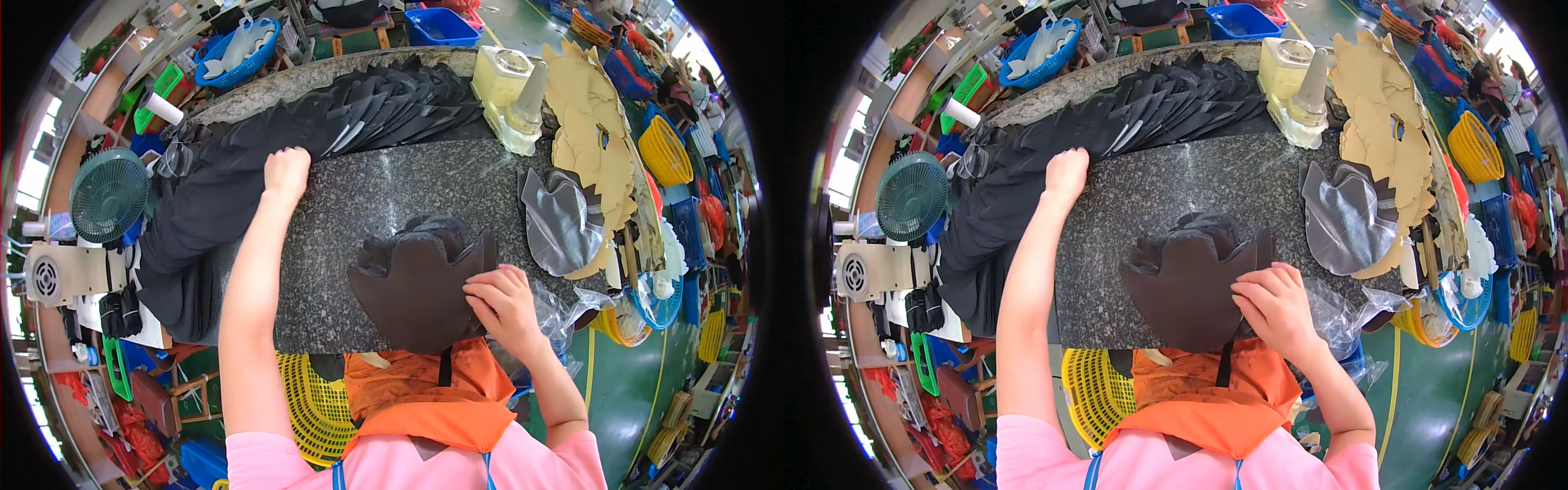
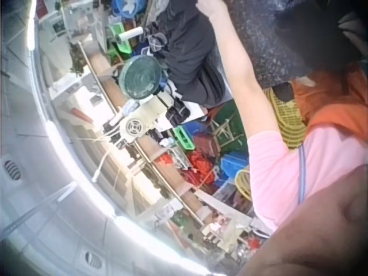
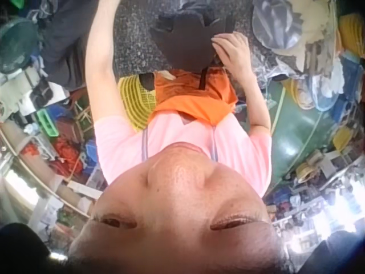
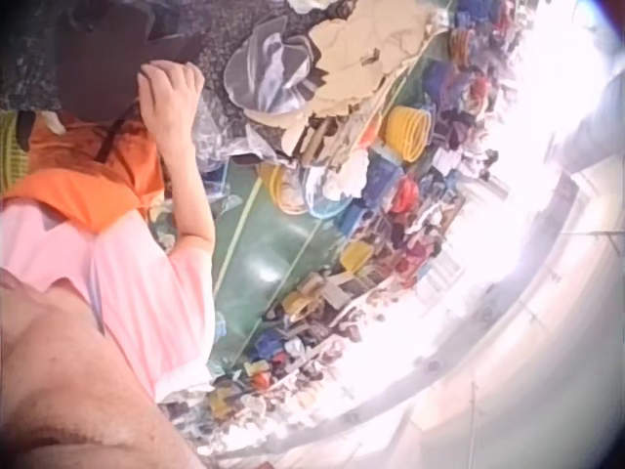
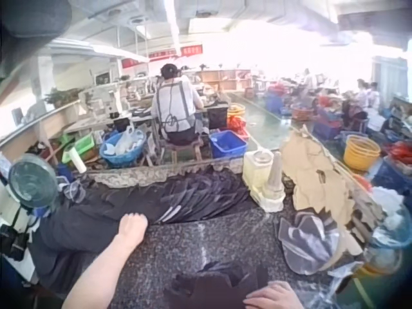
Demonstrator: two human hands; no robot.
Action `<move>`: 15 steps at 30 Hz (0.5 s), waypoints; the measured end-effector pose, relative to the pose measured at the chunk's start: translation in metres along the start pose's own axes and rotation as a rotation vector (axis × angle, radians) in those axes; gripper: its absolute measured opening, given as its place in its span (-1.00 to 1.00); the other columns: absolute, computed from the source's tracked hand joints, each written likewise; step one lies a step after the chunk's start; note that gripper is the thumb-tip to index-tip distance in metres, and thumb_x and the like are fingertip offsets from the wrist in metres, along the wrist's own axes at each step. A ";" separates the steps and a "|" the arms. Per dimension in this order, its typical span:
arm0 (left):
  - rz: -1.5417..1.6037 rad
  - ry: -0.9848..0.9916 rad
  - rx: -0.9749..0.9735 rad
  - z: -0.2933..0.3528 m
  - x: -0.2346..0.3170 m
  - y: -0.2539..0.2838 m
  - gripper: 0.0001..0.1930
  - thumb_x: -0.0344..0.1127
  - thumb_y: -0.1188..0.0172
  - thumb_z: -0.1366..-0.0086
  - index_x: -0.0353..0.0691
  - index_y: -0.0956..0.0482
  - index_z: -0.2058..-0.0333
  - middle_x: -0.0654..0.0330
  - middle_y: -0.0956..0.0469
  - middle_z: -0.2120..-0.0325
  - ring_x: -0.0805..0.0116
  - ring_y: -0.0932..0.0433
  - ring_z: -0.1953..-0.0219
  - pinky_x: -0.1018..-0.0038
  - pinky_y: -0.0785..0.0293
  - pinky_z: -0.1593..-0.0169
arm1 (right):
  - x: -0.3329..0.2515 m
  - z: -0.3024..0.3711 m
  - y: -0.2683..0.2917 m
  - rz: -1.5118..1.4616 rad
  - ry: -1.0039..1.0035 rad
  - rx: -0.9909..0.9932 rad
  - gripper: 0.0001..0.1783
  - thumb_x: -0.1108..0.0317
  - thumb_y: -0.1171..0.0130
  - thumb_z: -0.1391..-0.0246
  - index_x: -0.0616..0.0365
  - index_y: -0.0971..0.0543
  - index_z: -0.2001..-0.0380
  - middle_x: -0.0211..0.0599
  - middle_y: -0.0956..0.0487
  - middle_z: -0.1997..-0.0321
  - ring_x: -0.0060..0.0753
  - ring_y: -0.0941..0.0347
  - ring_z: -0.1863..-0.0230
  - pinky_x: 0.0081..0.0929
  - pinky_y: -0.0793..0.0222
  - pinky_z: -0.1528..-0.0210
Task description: Sorting and inspecting black and silver shoe upper components on a workbench.
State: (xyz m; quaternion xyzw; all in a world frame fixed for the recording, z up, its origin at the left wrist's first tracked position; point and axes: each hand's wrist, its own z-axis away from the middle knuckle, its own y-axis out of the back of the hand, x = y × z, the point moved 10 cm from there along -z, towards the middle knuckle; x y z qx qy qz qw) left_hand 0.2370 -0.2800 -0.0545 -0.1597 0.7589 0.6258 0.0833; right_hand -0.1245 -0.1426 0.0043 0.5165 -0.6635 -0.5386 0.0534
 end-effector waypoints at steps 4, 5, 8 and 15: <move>0.446 -0.027 0.138 0.021 0.028 0.065 -0.86 -0.44 -0.09 -0.09 -0.23 -0.56 0.34 0.01 -0.60 0.37 0.10 -0.61 0.33 0.28 -0.53 0.24 | 0.000 0.001 -0.004 -0.039 -0.001 0.020 -0.79 0.46 -0.25 0.11 0.09 -0.59 0.31 -0.40 -0.54 0.24 -0.29 -0.45 0.20 -0.18 -0.26 -0.08; 0.639 -0.041 0.238 0.035 0.043 0.091 -0.85 -0.44 -0.06 -0.12 -0.24 -0.56 0.31 0.00 -0.60 0.33 0.08 -0.60 0.32 0.30 -0.52 0.23 | -0.001 -0.002 -0.005 -0.034 0.019 0.039 -0.75 0.47 -0.25 0.14 0.09 -0.58 0.28 -0.38 -0.54 0.22 -0.27 -0.45 0.19 -0.17 -0.26 -0.08; 1.184 0.057 0.084 0.071 0.066 0.091 -0.80 -0.45 -0.03 -0.21 -0.26 -0.53 0.20 0.07 -0.59 0.30 0.26 -0.59 0.32 0.42 -0.47 0.20 | -0.021 -0.043 -0.011 0.085 0.112 0.102 -0.64 0.45 -0.15 0.17 0.07 -0.56 0.18 -0.30 -0.48 0.09 -0.17 -0.38 0.00 -0.15 -0.23 -0.14; 1.653 0.174 0.166 0.070 0.034 0.098 -0.77 -0.61 -0.05 -0.17 -0.21 -0.49 0.20 0.32 -0.49 0.29 0.55 -0.43 0.20 0.61 -0.34 0.08 | -0.063 -0.086 -0.033 0.185 0.512 0.058 -0.82 0.33 -0.10 0.23 0.06 -0.50 0.44 -0.40 -0.46 0.17 -0.23 -0.25 -0.19 -0.08 -0.08 -0.30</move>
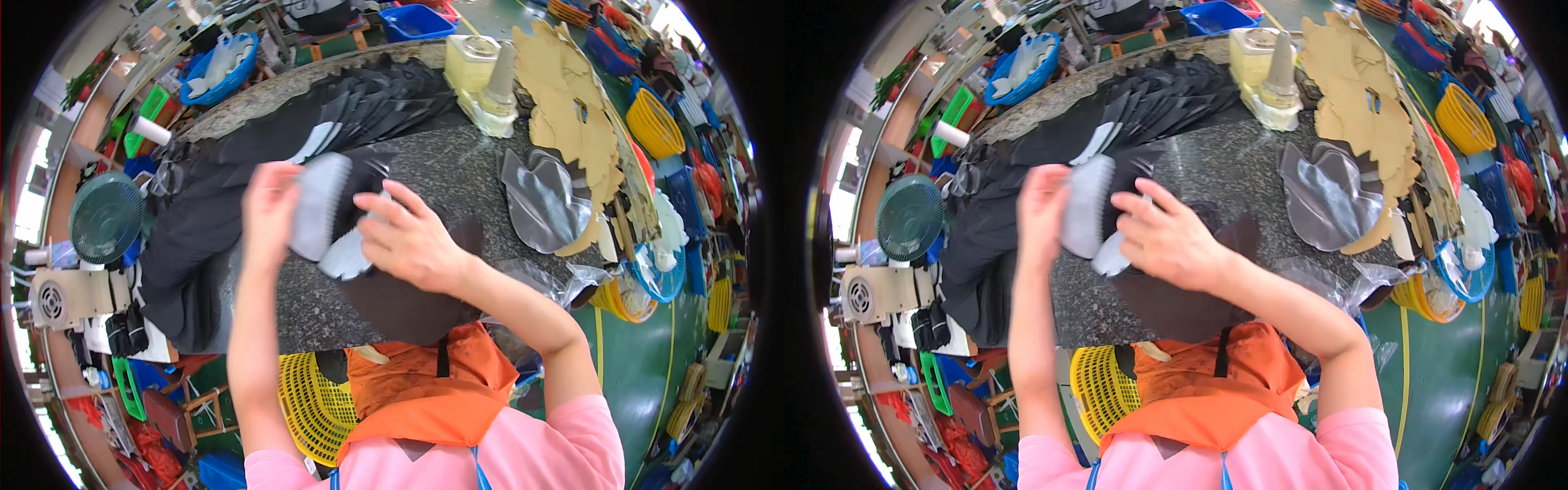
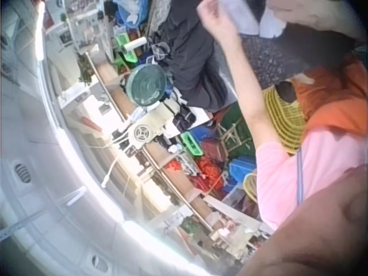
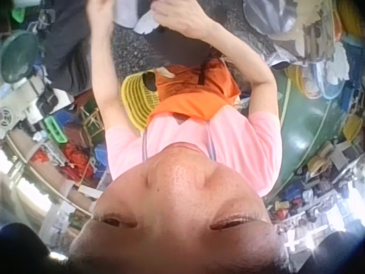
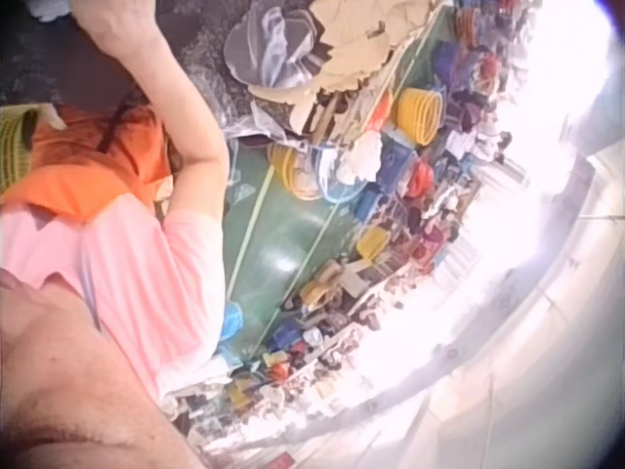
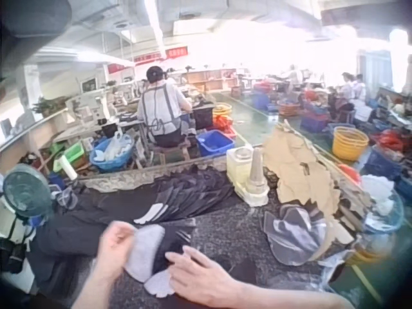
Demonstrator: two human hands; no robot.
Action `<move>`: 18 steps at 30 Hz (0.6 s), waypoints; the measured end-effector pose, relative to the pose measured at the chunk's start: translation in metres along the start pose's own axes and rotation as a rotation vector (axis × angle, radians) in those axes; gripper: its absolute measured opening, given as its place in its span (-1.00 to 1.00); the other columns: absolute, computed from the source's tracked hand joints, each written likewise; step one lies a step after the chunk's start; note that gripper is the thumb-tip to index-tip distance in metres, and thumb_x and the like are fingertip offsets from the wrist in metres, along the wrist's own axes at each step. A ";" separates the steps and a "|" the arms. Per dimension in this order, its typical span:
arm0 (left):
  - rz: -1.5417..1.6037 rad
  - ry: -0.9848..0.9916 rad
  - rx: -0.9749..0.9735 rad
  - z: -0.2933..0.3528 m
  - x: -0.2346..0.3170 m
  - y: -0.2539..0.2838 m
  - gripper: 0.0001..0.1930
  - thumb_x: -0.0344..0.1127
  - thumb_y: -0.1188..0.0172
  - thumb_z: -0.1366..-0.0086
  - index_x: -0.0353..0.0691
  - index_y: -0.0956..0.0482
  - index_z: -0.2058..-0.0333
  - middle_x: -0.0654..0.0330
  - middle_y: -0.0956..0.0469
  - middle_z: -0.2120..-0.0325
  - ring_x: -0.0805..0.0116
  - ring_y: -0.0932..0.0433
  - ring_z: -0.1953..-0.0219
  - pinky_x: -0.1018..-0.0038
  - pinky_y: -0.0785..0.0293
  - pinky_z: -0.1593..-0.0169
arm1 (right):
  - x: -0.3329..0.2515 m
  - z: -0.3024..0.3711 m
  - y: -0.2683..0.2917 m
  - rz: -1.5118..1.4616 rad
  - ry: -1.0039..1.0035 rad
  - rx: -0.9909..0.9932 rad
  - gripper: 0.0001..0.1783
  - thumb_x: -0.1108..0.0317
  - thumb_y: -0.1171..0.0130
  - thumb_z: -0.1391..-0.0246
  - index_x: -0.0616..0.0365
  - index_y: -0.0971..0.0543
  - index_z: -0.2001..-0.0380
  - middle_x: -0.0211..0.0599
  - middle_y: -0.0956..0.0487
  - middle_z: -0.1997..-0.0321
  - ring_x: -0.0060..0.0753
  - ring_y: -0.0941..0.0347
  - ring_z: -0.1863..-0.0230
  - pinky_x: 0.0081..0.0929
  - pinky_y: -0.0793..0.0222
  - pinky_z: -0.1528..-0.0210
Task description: Sorting and inspecting black and silver shoe upper components on a workbench.
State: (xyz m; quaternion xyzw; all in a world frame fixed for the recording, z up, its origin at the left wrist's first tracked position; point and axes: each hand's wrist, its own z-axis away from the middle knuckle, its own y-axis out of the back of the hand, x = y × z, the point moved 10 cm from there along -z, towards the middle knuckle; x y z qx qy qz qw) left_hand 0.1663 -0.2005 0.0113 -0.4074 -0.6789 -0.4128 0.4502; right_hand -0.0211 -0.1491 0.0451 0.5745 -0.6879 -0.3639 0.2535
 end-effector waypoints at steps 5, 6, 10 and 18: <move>-0.069 0.049 0.436 -0.001 -0.051 0.176 -0.74 -0.54 -0.08 -0.21 -0.30 -0.47 0.10 0.23 -0.50 0.20 0.41 -0.46 0.11 0.47 -0.36 -0.03 | -0.039 0.068 0.017 -0.089 -0.128 -0.132 -0.78 0.24 -0.22 0.29 0.06 -0.52 0.50 -0.41 -0.45 0.29 -0.23 -0.31 -0.12 -0.03 -0.04 -0.32; -0.384 -0.006 0.502 0.006 -0.047 0.186 -0.71 -0.54 -0.09 -0.20 -0.32 -0.44 0.07 0.18 -0.48 0.18 0.35 -0.46 0.10 0.39 -0.38 -0.03 | -0.041 0.080 0.010 -0.215 -0.187 -0.229 -0.74 0.20 -0.26 0.33 0.09 -0.50 0.52 -0.36 -0.43 0.29 -0.18 -0.30 -0.11 -0.01 -0.01 -0.33; -0.942 -0.347 0.273 0.082 0.037 0.014 -0.53 -0.40 -0.18 -0.13 -0.35 -0.34 -0.03 -0.01 -0.32 -0.03 0.01 -0.24 -0.16 0.21 -0.16 -0.21 | 0.046 0.135 0.051 0.089 -0.707 -0.191 -0.56 0.17 -0.34 0.24 0.06 -0.51 0.24 -0.24 -0.45 0.15 -0.11 -0.33 0.01 -0.12 -0.19 -0.08; -0.763 -0.384 -0.457 0.206 0.026 -0.165 -0.31 -0.16 -0.45 0.17 -0.17 -0.47 -0.02 0.05 -0.27 -0.15 -0.20 -0.09 -0.26 -0.24 0.05 -0.23 | 0.117 0.189 0.081 -0.050 -0.912 -0.230 -0.86 0.42 -0.17 0.05 0.20 -0.64 0.39 -0.14 -0.58 0.38 -0.05 -0.52 0.29 -0.29 -0.43 0.20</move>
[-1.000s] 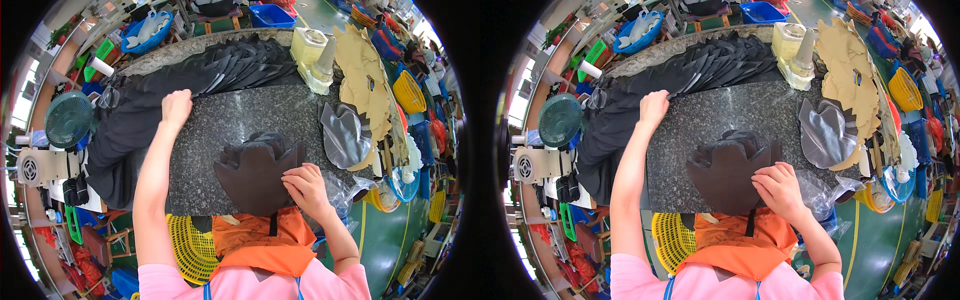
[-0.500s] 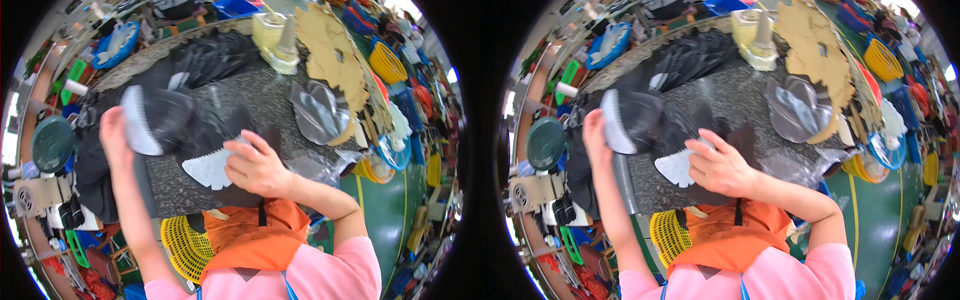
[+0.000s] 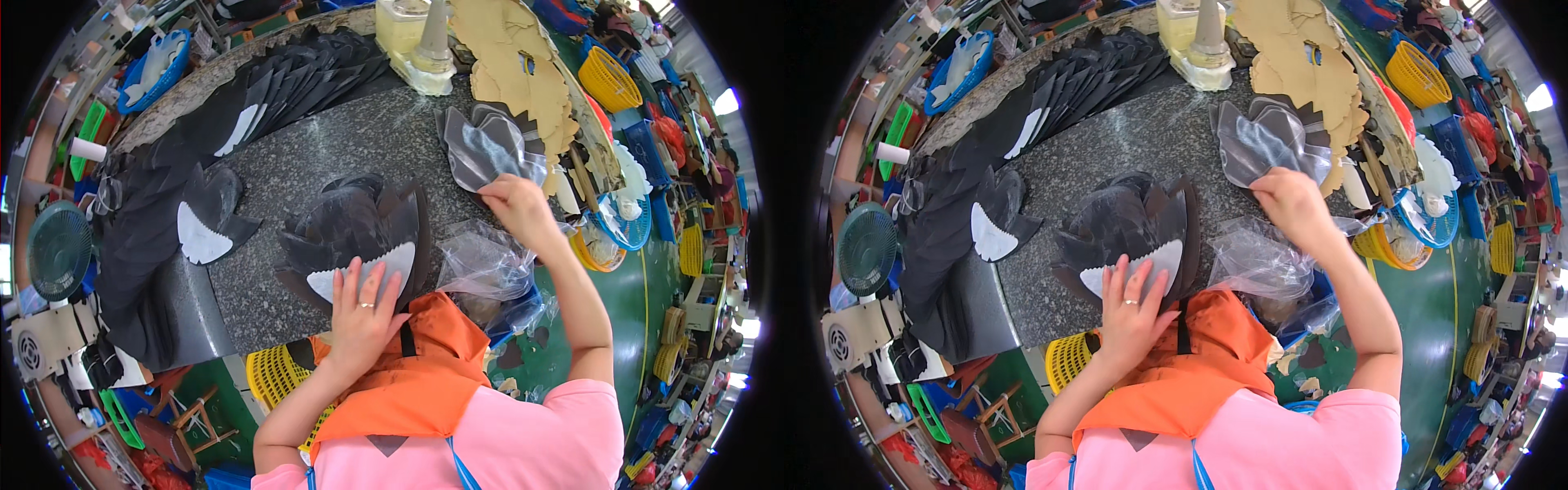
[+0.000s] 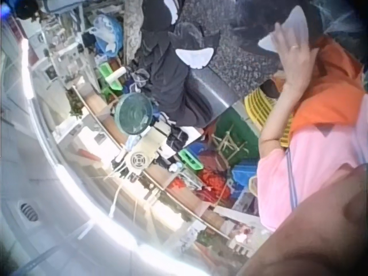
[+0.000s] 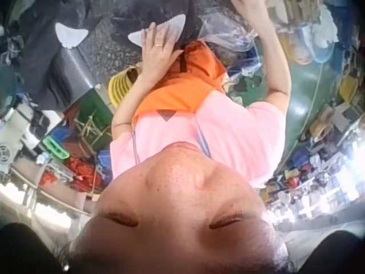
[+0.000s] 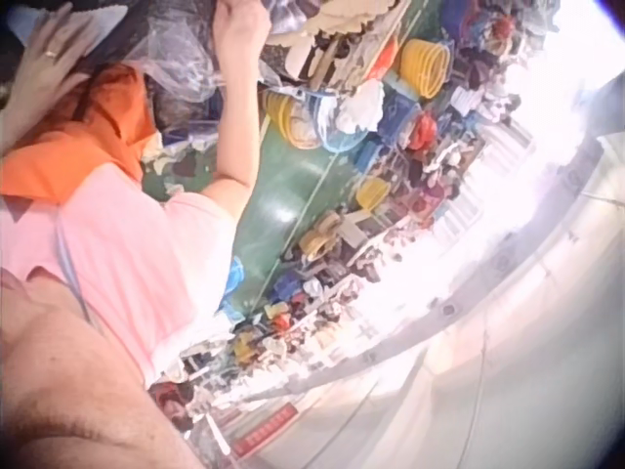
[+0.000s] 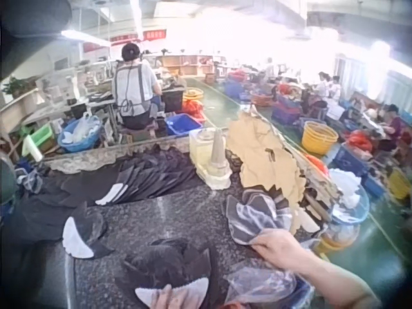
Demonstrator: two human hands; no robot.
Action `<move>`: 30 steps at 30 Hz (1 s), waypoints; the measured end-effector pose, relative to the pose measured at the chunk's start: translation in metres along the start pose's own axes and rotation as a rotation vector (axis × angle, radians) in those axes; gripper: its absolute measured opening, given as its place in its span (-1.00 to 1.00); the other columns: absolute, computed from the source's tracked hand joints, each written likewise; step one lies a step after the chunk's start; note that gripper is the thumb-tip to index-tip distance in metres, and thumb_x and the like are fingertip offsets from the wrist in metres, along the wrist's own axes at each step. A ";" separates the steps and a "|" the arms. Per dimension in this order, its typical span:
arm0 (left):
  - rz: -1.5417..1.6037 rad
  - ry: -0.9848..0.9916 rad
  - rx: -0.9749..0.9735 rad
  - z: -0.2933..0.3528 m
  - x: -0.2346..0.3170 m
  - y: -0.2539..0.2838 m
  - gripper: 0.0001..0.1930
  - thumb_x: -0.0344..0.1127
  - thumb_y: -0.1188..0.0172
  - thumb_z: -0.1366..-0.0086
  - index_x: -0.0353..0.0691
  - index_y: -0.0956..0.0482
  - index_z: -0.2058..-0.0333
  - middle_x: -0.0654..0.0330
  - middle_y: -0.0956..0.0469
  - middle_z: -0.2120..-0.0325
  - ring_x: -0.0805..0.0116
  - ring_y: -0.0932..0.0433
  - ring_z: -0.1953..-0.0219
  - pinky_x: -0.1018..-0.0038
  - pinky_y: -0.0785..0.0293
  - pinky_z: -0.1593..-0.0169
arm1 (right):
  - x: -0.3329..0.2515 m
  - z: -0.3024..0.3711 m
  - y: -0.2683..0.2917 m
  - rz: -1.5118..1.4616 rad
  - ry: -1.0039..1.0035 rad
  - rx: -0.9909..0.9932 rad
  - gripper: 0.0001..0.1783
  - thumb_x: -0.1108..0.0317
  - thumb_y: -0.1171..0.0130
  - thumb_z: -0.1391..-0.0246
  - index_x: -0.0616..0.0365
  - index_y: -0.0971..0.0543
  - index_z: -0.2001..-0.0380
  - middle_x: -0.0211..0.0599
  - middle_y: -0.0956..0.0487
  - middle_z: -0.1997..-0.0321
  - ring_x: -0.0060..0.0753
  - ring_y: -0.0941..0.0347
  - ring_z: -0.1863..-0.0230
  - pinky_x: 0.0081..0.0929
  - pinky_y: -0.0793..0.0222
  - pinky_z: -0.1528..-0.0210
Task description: Sorting and inspecting black and silver shoe upper components on a workbench.
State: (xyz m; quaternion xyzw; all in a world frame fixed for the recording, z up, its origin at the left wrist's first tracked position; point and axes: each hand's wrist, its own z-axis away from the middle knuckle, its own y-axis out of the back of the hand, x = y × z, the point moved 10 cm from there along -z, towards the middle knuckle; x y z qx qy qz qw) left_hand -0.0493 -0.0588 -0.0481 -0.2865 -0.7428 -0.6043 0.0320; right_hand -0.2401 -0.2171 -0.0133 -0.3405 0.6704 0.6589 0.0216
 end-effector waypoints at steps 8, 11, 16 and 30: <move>0.184 0.032 0.105 -0.032 0.007 0.035 -0.49 -0.29 -0.35 0.00 -0.18 -0.50 0.02 0.09 -0.36 -0.03 -0.10 -0.20 -0.19 -0.14 0.02 -0.24 | 0.043 0.000 -0.026 -0.625 -0.460 -0.124 -0.88 0.49 -0.21 0.04 0.35 -0.60 0.42 -0.30 -0.58 0.54 -0.55 -0.52 0.54 -0.61 -0.46 0.47; 0.231 0.028 0.117 -0.040 0.009 0.036 -0.60 -0.37 -0.30 -0.04 -0.20 -0.54 0.08 0.09 -0.42 0.05 -0.08 -0.25 -0.14 -0.08 -0.09 -0.21 | 0.049 0.003 -0.048 -0.792 -0.579 -0.278 -0.86 0.48 -0.19 0.00 0.33 -0.56 0.35 -0.26 -0.59 0.49 -0.46 -0.58 0.46 -0.56 -0.53 0.37; 0.420 0.117 0.215 -0.063 -0.001 0.037 -0.63 -0.44 -0.27 -0.07 -0.28 -0.54 0.09 0.05 -0.50 0.15 0.04 -0.43 0.04 0.26 -0.35 -0.03 | -0.027 0.001 -0.046 -1.064 -0.462 -0.276 -0.87 0.45 -0.19 -0.05 0.33 -0.55 0.36 -0.26 -0.60 0.43 -0.48 -0.58 0.39 -0.57 -0.53 0.32; 1.181 0.725 0.186 -0.052 -0.058 0.012 -0.85 -0.43 -0.18 -0.23 -0.39 -0.59 0.26 0.24 -0.60 0.42 0.51 -0.54 0.36 0.55 -0.46 0.25 | -0.094 0.004 -0.082 -1.312 -0.269 -0.370 -0.92 0.48 -0.04 -0.12 0.28 -0.47 0.35 -0.39 -0.52 0.50 -0.63 -0.47 0.43 -0.60 -0.46 0.34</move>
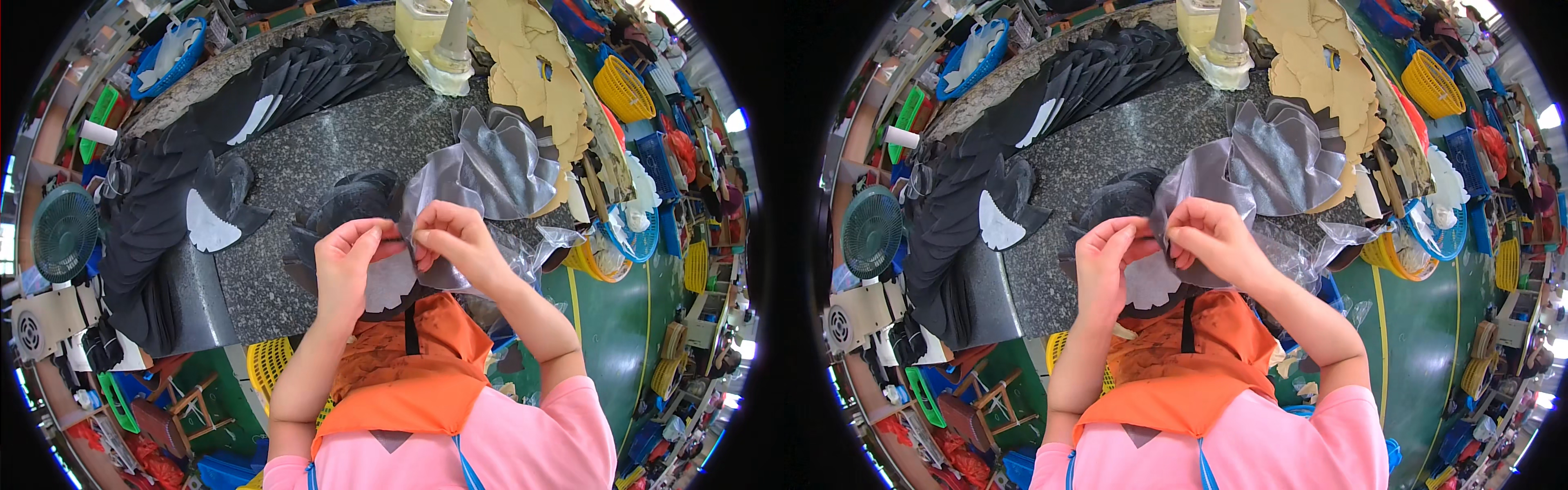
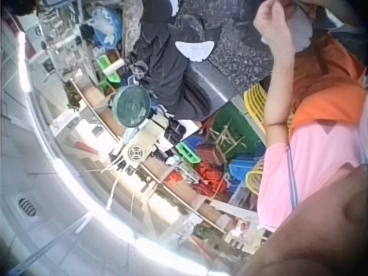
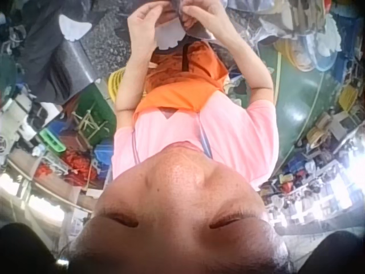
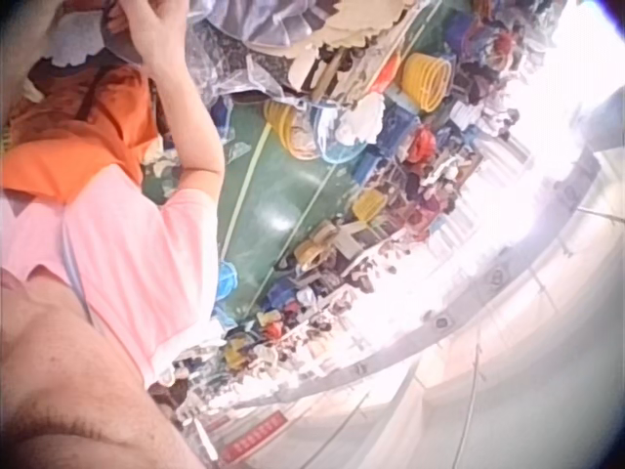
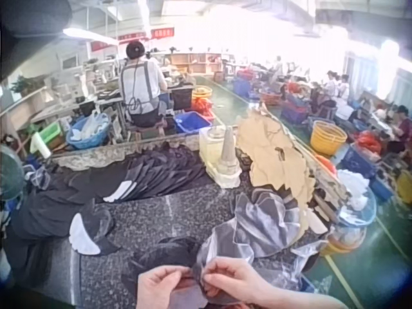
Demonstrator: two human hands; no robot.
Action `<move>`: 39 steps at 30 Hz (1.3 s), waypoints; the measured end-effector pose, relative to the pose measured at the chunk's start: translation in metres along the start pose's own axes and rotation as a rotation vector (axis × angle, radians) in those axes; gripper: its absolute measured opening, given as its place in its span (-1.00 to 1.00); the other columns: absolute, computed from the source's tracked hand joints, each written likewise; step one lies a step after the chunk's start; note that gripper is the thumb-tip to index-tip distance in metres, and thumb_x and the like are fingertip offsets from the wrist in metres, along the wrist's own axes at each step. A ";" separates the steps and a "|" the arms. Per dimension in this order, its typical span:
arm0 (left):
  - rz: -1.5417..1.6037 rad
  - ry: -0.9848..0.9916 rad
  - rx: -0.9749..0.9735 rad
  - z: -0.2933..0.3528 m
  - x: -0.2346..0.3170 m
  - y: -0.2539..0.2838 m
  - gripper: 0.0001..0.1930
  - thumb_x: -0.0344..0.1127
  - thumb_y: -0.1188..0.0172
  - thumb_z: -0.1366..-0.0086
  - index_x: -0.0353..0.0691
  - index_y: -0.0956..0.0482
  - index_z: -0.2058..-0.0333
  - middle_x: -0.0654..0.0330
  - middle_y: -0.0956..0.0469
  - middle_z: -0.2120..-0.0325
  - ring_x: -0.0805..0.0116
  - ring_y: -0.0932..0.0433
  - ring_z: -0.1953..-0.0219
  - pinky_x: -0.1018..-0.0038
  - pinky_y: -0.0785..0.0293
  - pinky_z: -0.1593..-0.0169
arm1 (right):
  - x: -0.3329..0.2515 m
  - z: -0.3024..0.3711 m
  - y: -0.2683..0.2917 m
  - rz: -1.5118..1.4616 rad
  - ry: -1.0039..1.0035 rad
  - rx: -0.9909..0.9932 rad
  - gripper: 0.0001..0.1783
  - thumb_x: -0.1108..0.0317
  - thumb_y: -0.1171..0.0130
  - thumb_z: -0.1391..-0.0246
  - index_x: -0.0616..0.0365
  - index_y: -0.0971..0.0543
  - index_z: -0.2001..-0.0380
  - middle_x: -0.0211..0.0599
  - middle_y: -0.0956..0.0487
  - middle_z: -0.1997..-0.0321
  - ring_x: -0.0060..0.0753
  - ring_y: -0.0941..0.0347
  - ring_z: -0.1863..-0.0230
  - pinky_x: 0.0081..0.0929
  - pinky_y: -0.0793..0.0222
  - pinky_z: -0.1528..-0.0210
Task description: Sorting and inspecting black and silver shoe upper components on a workbench.
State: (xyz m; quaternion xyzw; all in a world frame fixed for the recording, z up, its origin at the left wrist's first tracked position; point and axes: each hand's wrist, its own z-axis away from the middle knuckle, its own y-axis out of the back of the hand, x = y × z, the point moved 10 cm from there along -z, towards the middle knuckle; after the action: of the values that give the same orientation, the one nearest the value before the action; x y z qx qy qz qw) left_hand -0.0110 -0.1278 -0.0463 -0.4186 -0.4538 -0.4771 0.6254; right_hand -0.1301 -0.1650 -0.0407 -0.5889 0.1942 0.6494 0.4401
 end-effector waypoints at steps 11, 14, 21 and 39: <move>-0.234 -0.367 0.211 0.017 0.024 0.017 -0.83 -0.44 -0.09 -0.31 -0.37 -0.60 0.19 0.25 -0.55 0.45 0.53 -0.48 0.41 0.61 -0.39 0.30 | -0.015 0.010 -0.010 0.636 0.376 0.306 -0.77 0.47 -0.21 -0.02 0.22 -0.42 0.64 -0.30 -0.37 0.68 -0.52 -0.38 0.65 -0.45 -0.26 0.59; 0.345 -0.010 0.147 -0.001 -0.005 0.049 -0.81 -0.40 -0.05 -0.35 -0.36 -0.60 0.21 0.35 -0.52 0.41 0.62 -0.46 0.34 0.66 -0.40 0.26 | -0.028 0.034 -0.011 0.822 0.644 0.335 -0.77 0.54 -0.22 0.04 0.19 -0.41 0.68 -0.32 -0.38 0.68 -0.42 -0.41 0.65 -0.47 -0.31 0.56; -0.321 -0.771 0.282 0.029 0.066 0.001 -0.91 -0.47 -0.06 -0.30 -0.33 -0.50 0.26 0.16 -0.51 0.45 0.50 -0.45 0.49 0.54 -0.40 0.37 | -0.020 0.016 -0.005 0.078 0.529 0.600 -0.67 0.59 -0.03 -0.10 0.15 -0.30 0.07 -0.42 -0.45 0.38 -0.71 -0.34 0.45 -0.68 -0.24 0.46; -0.198 -0.275 -0.261 0.029 0.063 -0.019 -0.80 -0.31 -0.19 -0.24 -0.29 -0.59 0.21 0.14 -0.63 0.41 0.40 -0.60 0.40 0.45 -0.51 0.30 | -0.042 0.078 0.018 1.138 0.244 0.140 -0.68 0.17 -0.18 0.02 0.07 -0.57 0.21 -0.13 -0.49 0.07 -0.27 -0.44 0.08 -0.31 -0.32 0.07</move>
State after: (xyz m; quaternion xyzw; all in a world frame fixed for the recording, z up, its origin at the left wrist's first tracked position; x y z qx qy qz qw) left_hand -0.0266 -0.1172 0.0235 -0.5107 -0.5081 -0.5293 0.4481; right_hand -0.1943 -0.1286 0.0117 -0.4318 0.5717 0.6968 0.0345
